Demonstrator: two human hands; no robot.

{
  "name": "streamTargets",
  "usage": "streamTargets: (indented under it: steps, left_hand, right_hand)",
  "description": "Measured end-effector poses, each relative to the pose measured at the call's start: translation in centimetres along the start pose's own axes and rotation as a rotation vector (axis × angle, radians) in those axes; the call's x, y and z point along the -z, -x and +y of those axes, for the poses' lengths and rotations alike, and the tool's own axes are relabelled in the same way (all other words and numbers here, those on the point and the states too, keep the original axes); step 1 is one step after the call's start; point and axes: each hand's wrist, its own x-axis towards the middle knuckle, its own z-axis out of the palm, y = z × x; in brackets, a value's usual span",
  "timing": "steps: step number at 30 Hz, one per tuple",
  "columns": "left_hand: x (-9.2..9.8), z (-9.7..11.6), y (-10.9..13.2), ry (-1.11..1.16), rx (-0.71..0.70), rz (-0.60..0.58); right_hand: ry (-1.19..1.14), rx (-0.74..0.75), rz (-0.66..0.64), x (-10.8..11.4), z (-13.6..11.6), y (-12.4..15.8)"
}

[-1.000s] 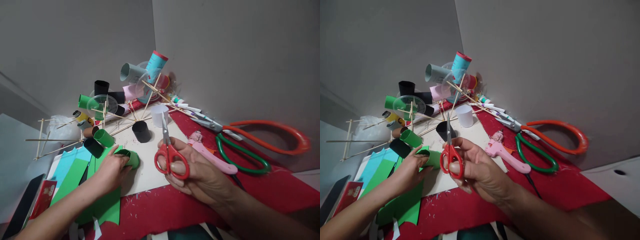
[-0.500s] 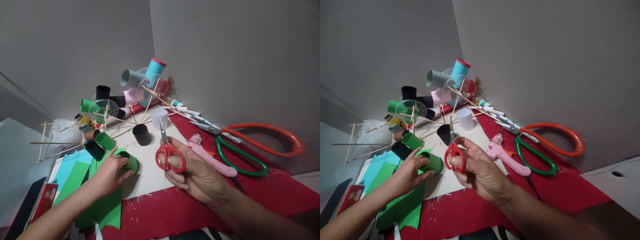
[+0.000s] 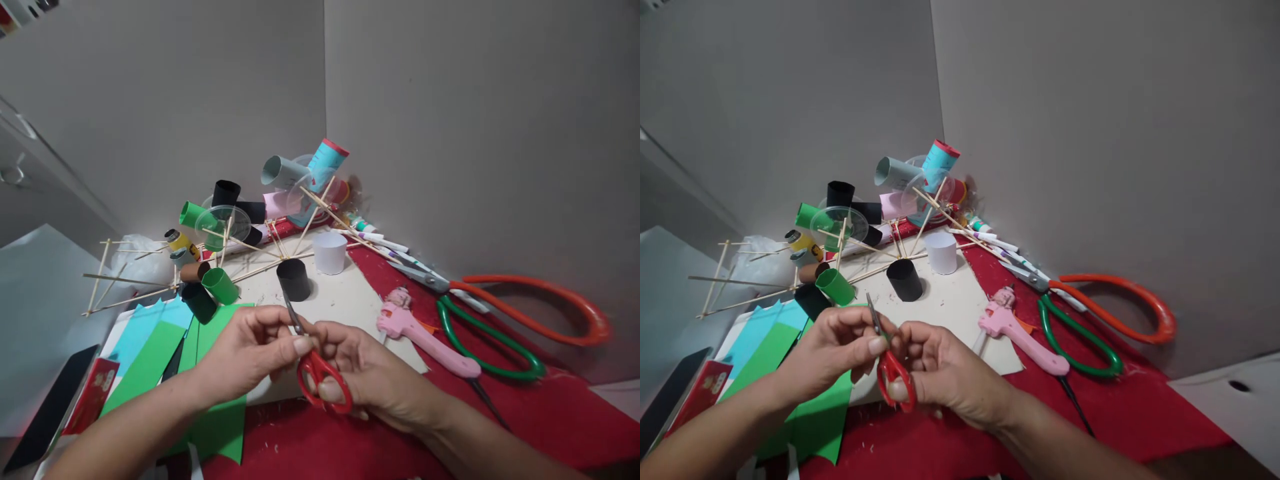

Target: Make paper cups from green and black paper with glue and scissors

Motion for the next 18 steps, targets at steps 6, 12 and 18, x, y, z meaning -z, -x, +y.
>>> streamTargets:
  steps: [6, 12, 18]
  left_hand:
    - [-1.1, 0.9, -0.5, 0.099, -0.040, -0.025]
    - [-0.6, 0.4, 0.4, 0.021, -0.007, -0.002]
    - [5.3, -2.5, 2.0, -0.176, -0.226, 0.501]
  right_hand:
    - [0.066, 0.005, 0.014, 0.1, -0.1, 0.1]
    - [0.177, -0.121, -0.072, -0.1, -0.3, 0.5]
    - [0.083, 0.128, 0.181, 0.1, -0.3, 0.5]
